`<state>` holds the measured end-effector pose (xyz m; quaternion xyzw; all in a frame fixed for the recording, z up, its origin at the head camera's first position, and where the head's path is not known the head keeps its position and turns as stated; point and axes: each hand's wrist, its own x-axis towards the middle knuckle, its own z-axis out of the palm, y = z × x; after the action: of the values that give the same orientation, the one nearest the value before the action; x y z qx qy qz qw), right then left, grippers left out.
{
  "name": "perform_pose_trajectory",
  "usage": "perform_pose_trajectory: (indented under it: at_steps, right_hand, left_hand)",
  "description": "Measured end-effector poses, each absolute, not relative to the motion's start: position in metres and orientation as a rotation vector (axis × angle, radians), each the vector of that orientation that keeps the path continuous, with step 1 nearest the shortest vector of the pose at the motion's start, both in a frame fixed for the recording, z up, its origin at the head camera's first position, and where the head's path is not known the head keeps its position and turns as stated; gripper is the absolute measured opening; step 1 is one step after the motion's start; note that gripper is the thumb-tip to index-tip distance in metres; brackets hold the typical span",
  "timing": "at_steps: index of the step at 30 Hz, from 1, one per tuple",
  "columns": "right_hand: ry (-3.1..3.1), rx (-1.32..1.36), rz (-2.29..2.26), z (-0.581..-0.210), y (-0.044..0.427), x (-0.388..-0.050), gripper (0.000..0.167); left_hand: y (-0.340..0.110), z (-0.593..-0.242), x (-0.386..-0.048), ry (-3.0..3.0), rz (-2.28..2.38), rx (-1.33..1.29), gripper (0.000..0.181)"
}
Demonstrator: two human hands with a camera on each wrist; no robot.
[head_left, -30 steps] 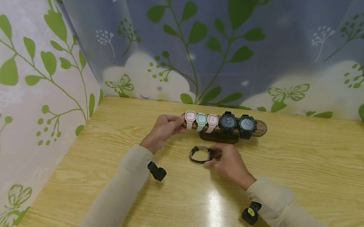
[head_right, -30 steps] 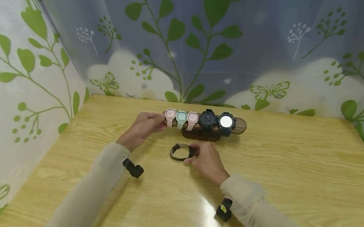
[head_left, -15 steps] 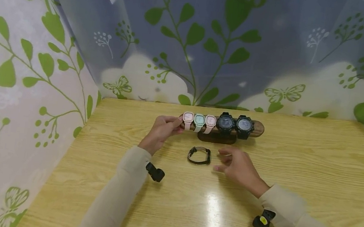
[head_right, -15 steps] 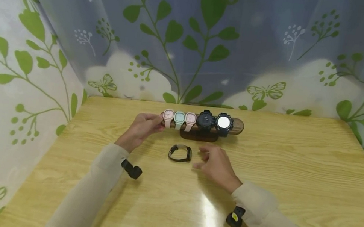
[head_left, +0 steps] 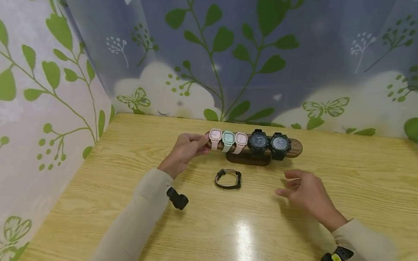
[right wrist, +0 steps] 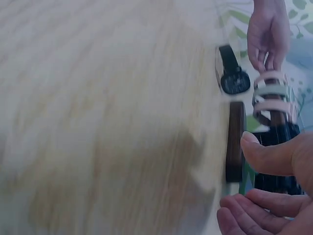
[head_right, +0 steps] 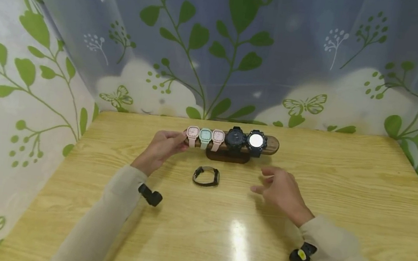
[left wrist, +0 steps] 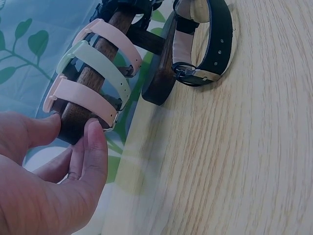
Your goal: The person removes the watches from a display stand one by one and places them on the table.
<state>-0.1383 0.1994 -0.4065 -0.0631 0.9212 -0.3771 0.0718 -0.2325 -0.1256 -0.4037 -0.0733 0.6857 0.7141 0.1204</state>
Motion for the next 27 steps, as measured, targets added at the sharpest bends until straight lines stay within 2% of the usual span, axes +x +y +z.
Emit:
perform_pose_trajectory:
  at_steps: [13,22,27]
  right_hand:
    - [2.885,-0.162,-0.916,-0.383,0.228,-0.157,0.088]
    - [2.94,-0.155,-0.877,-0.372,0.219,-0.173,0.1]
    - [3.037,-0.29,-0.817,-0.369,0.206,-0.176,0.102]
  left_hand:
    - [-0.125,-0.403,-0.234,1.996,2.081,-0.208,0.035]
    - [-0.126,-0.404,-0.234,1.99,2.079,-0.212,0.034]
    - [-0.127,-0.403,-0.233,1.988,2.078,-0.212,0.033]
